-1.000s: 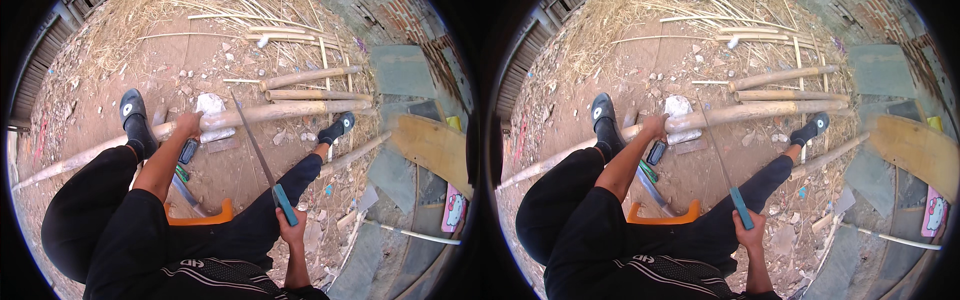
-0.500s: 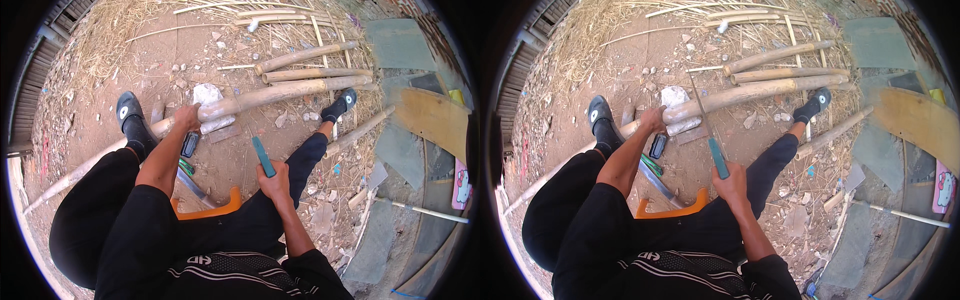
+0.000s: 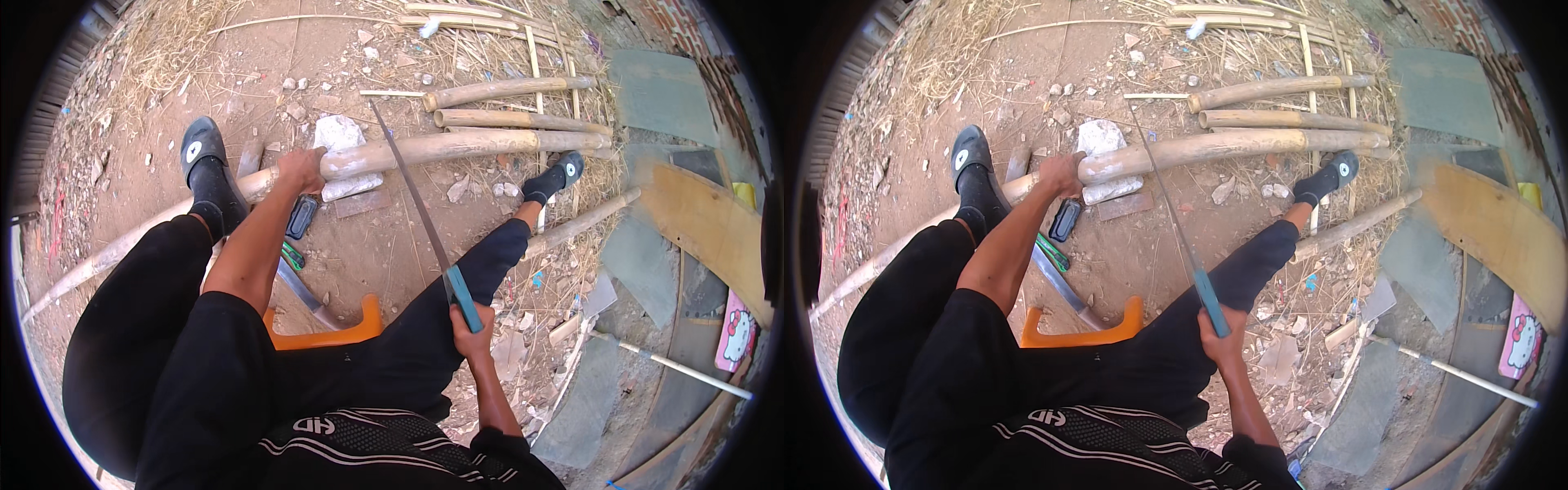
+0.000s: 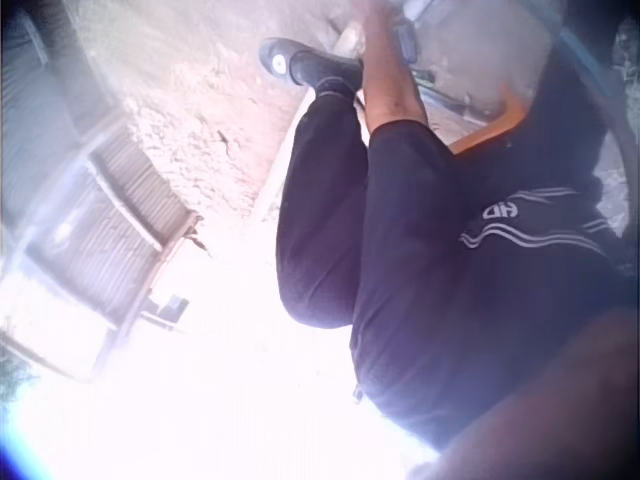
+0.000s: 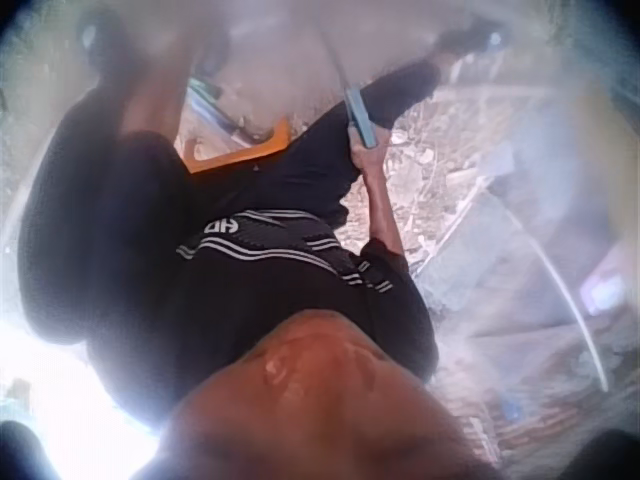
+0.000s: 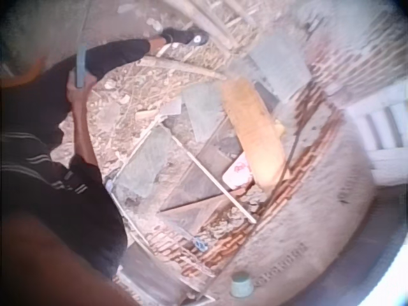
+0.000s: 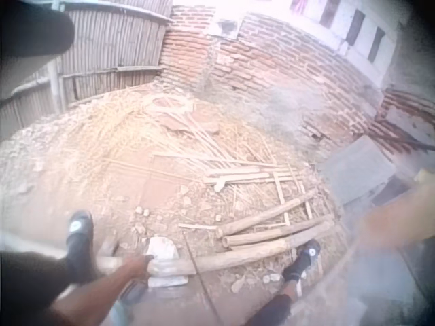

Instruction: The person sits on a small orange stool and uses a hand saw to cut a long bamboo pole. The pole is supported by a white block on the ground. The person saws through the pole, creating a cut section.

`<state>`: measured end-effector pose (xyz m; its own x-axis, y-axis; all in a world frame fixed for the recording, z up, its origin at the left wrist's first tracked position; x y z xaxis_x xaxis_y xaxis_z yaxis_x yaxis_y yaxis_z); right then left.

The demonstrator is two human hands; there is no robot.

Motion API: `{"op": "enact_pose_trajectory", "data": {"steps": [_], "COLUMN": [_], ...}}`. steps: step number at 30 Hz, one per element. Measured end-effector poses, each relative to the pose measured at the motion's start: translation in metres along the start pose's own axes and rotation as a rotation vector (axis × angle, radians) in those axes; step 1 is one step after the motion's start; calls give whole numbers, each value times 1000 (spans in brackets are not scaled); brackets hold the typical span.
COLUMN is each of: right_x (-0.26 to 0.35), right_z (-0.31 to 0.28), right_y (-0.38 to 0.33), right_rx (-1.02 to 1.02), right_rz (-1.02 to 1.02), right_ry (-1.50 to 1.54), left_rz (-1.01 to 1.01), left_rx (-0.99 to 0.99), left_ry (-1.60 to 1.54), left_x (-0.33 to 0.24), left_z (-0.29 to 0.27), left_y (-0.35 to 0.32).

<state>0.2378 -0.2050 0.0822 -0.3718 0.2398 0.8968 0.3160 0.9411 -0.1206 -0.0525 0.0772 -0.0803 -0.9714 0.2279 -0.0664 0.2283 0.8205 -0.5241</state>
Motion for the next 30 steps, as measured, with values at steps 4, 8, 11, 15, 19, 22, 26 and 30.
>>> {"op": "enact_pose_trajectory", "data": {"steps": [4,8,11,15,19,22,26,30], "right_x": [-14,-13,-15,6,25,78,80,80], "right_z": [32,63,13,22,82,75,66,48], "right_y": [56,90,3,15,77,56,15,-36], "right_rx": [65,62,69,86,153,182,167,145], "right_rz": [-27,58,52,-27,-43,-154,-136,-112], "right_ry": [-134,-119,-29,-45,-99,-96,-32,-114], "left_rz": [28,16,-11,0,-13,-13,-7,-22], "left_rx": [-38,3,-8,-52,-13,54,140,82], "left_ry": [-18,-10,-51,-22,-33,-41,-33,-26], "left_x": [-8,8,16,16,34,38,57,57], "left_z": [-23,11,4,-23,-9,-3,11,15], "left_y": [16,14,-4,-9,-20,-14,-2,-9]}}
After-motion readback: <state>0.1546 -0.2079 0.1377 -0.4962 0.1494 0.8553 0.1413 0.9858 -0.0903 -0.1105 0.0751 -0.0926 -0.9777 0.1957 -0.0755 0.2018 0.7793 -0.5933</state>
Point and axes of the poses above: each hand's wrist, its own y-axis towards the middle knuckle, its own z-axis out of the palm, x = y × z, the point moved 9 cm from there along y, towards the middle knuckle, and after that the axes turned 8 degrees about y, right-handed, at the moved point
